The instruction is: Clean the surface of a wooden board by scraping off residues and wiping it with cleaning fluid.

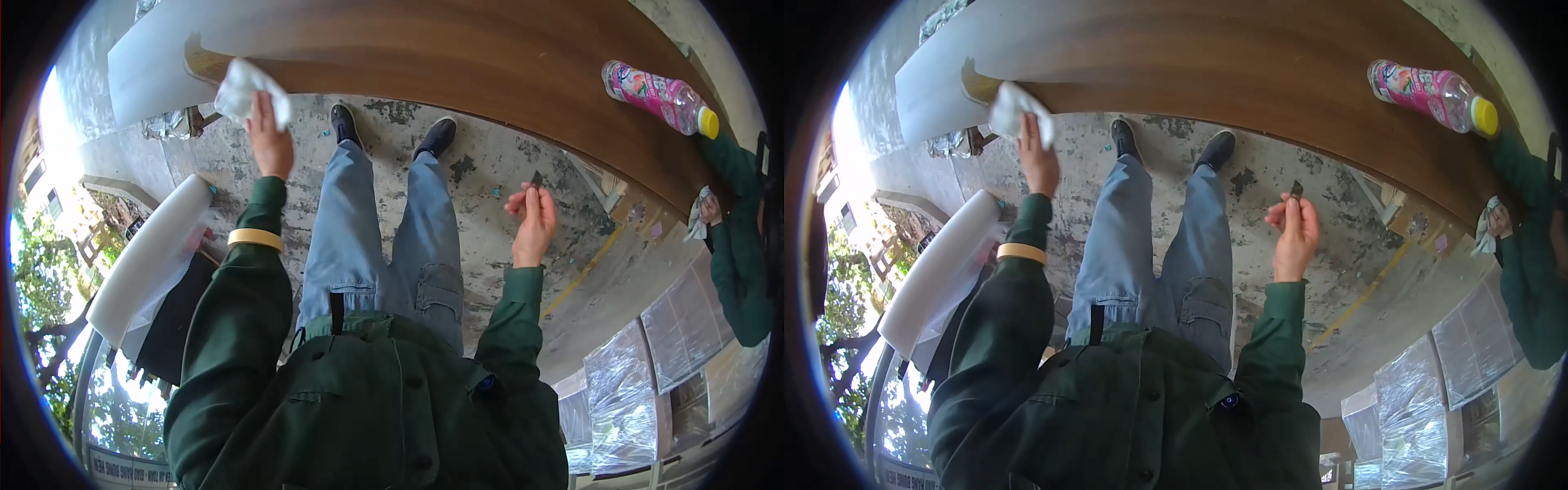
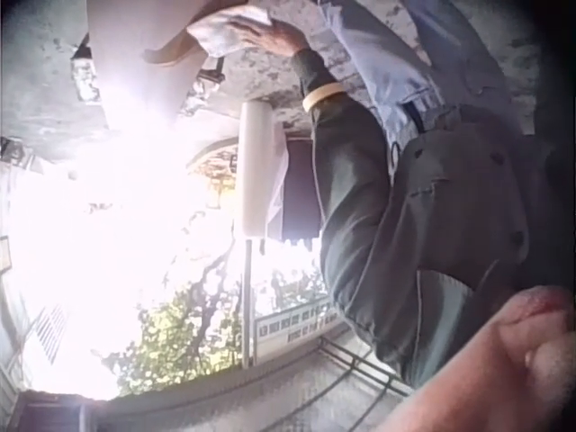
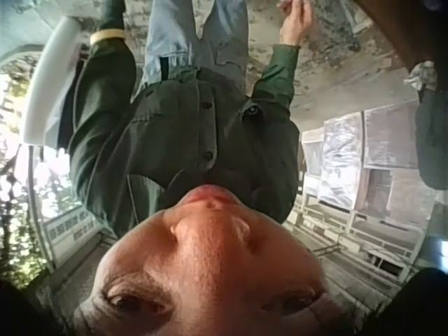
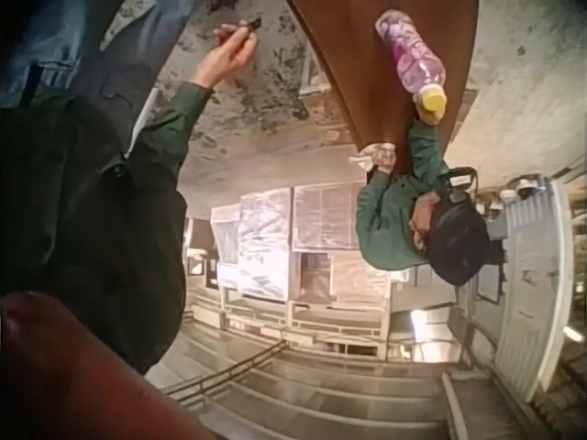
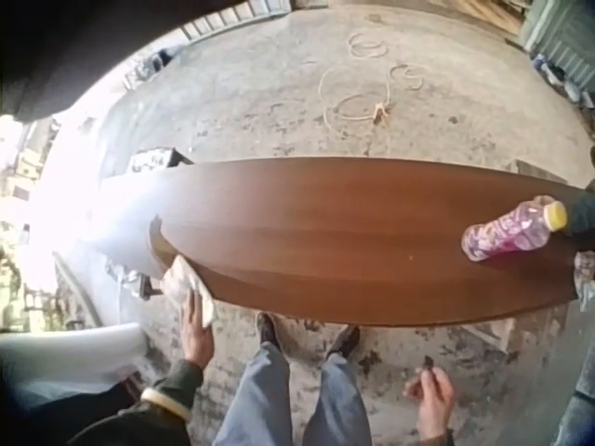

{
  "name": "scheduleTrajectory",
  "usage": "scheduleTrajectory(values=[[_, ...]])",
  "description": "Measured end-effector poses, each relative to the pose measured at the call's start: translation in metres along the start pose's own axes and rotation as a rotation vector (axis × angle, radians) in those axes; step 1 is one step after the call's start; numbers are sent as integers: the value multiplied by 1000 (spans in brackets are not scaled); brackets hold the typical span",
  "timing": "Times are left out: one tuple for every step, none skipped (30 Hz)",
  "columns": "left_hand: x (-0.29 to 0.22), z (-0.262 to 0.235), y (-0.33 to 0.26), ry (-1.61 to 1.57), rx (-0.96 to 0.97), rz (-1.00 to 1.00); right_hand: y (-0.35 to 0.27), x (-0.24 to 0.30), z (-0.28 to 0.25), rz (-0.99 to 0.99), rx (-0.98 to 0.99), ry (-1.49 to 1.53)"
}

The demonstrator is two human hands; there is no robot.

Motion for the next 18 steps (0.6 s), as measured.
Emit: scheduleTrajectory(values=[[12,-8,5,-61,-38,-67,2,5,8,-10,35,13],[14,-10,6,-104,-92,-89,6,12,16,-20,69,25],[7,-12,11,-152,-145,-108,10,22,21,-22,70,19],[-9,-12,19,-158,-239,-134,15,34,28,-39,98,11],[-18,-8,21,-226,-344,-154,20,46,41,-56,143,5],[-56,-4,33,-177,-327,-63,30,58,44,-80,148,-29],[-83,3,38,-255,-319,-125,42,70,54,-125,188,-60],[-123,9,47,-350,-267,-84,54,82,62,-171,221,-93],[-159,15,49,-382,-236,-80,67,93,73,-184,270,-81],[-193,25,51,-460,-141,-26,81,102,84,-196,320,-68],[-226,34,53,-521,-81,7,92,110,93,-147,350,-21],[-257,33,55,-646,-64,70,102,116,99,-114,351,-20],[-277,35,55,-688,24,83,111,119,103,-68,371,-20],[-282,34,57,-656,-6,59,119,116,106,-21,391,-37],[-274,33,59,-646,-11,56,126,114,104,25,397,-57],[-262,33,59,-679,5,2,129,113,104,81,405,-19],[-248,33,59,-715,21,-52,132,113,104,102,417,-16],[-225,33,57,-720,-32,-76,132,113,105,120,427,-15]])
Point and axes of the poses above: each hand's wrist, its own y-axis towards the middle knuckle, its own z-axis out of the palm, x = y × z, the point moved 5 cm from there along y, towards the middle knuckle, and after that the axes turned 9 degrees about z, right-handed, at the moved point
